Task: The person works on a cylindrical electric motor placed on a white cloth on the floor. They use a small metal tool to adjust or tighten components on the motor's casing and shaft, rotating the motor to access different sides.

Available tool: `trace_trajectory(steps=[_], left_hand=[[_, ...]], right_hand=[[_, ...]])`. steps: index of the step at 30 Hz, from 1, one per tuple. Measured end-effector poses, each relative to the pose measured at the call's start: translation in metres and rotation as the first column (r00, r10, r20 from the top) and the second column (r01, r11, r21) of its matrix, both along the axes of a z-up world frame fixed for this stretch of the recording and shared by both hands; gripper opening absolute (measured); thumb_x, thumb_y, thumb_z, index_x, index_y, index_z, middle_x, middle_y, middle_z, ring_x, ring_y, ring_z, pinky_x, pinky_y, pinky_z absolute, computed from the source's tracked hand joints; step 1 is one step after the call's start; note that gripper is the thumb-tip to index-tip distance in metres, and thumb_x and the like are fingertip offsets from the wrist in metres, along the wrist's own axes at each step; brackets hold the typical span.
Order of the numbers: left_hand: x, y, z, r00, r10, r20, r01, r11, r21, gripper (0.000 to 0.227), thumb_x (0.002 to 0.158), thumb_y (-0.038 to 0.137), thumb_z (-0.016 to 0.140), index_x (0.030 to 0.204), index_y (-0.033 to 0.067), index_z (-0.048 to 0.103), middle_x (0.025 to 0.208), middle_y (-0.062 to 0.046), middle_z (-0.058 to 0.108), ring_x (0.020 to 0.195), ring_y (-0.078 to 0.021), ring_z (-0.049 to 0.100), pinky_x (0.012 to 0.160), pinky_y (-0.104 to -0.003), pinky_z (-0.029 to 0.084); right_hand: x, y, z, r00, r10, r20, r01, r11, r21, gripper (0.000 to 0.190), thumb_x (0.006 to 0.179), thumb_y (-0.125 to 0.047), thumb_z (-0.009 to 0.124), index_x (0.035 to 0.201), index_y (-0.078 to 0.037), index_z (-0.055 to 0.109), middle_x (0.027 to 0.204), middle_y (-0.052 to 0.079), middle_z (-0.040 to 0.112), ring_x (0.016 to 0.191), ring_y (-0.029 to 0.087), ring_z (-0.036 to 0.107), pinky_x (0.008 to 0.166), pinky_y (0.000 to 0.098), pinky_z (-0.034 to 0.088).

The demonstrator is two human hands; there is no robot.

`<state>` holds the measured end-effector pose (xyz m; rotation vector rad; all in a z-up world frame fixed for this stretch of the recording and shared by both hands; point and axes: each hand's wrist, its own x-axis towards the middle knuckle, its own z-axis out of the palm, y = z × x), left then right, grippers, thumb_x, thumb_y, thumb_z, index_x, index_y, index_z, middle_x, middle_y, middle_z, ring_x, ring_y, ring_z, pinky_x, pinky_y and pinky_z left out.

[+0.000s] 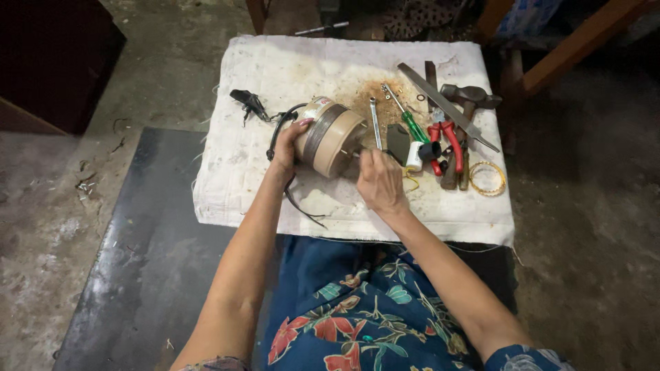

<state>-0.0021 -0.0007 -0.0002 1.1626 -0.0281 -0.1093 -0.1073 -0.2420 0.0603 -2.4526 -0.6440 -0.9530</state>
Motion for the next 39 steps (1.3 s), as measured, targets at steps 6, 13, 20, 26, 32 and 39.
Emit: trace_trajectory(steps=[6,13,20,26,32,39], left_hand=[[-0.004,-0.001,0.015,1.0,0.01,-0.028,-0.006,0.994,0.109,0.057,0.084,0.041,0.062,0.13,0.0097,0.07,0.132,-0.011,0.068,0.119,-0.0221,0.062,0.103,-0.034,0.046],[-0.009,0.003,0.032,0.994,-0.018,-0.111,0.031,0.993,0.113,0.059,0.081,0.044,0.065,0.13,0.012,0.068,0.129,-0.007,0.066,0.118,-0.022,0.06,0.098,-0.038,0.048],[-0.004,-0.004,0.047,0.988,-0.067,-0.14,0.066,0.998,-0.009,0.064,0.082,0.047,0.067,0.136,0.0137,0.063,0.127,-0.01,0.068,0.112,-0.0228,0.065,0.095,-0.038,0.054],[0.022,-0.004,0.076,0.977,-0.119,-0.174,0.151,0.972,0.179,0.066,0.082,0.053,0.064,0.138,0.0183,0.062,0.123,-0.014,0.066,0.104,-0.0265,0.067,0.083,-0.043,0.058],[0.06,-0.004,0.075,0.978,-0.181,-0.108,0.204,0.94,0.274,0.07,0.081,0.057,0.06,0.14,0.0199,0.059,0.135,-0.012,0.062,0.111,-0.0246,0.065,0.084,-0.042,0.057],[0.084,-0.007,0.052,0.989,-0.134,0.06,0.112,0.953,0.282,0.066,0.092,0.046,0.071,0.144,0.0038,0.067,0.13,-0.025,0.067,0.107,-0.0301,0.062,0.086,-0.037,0.052]], right_hand=[[0.039,-0.007,-0.02,0.82,-0.163,-0.548,0.158,0.986,-0.057,0.025,0.099,-0.022,0.054,0.096,0.0,0.066,0.086,0.03,0.069,0.083,0.046,0.07,0.078,0.0559,0.055],[0.089,-0.023,-0.025,0.381,0.424,-0.822,-0.117,0.904,0.411,0.027,0.086,-0.013,0.064,0.108,0.002,0.066,0.098,0.023,0.073,0.087,0.033,0.068,0.077,0.0479,0.054],[0.069,-0.013,-0.025,0.612,0.252,-0.749,-0.021,0.953,0.303,0.029,0.083,-0.01,0.062,0.106,0.005,0.071,0.098,0.023,0.074,0.092,0.028,0.072,0.083,0.0399,0.053],[0.076,-0.009,-0.02,0.73,0.334,-0.596,-0.09,0.912,0.401,0.019,0.081,-0.01,0.06,0.089,0.006,0.065,0.083,0.025,0.069,0.078,0.029,0.071,0.072,0.0427,0.053],[0.1,-0.002,-0.029,0.685,0.228,-0.692,0.081,0.92,0.384,0.018,0.082,-0.011,0.062,0.074,0.005,0.062,0.073,0.023,0.068,0.065,0.028,0.068,0.062,0.0444,0.053],[0.107,-0.004,-0.035,0.81,0.161,-0.564,0.024,0.952,0.306,0.022,0.083,-0.013,0.068,0.077,0.008,0.061,0.077,0.029,0.065,0.074,0.036,0.072,0.068,0.0477,0.054]])
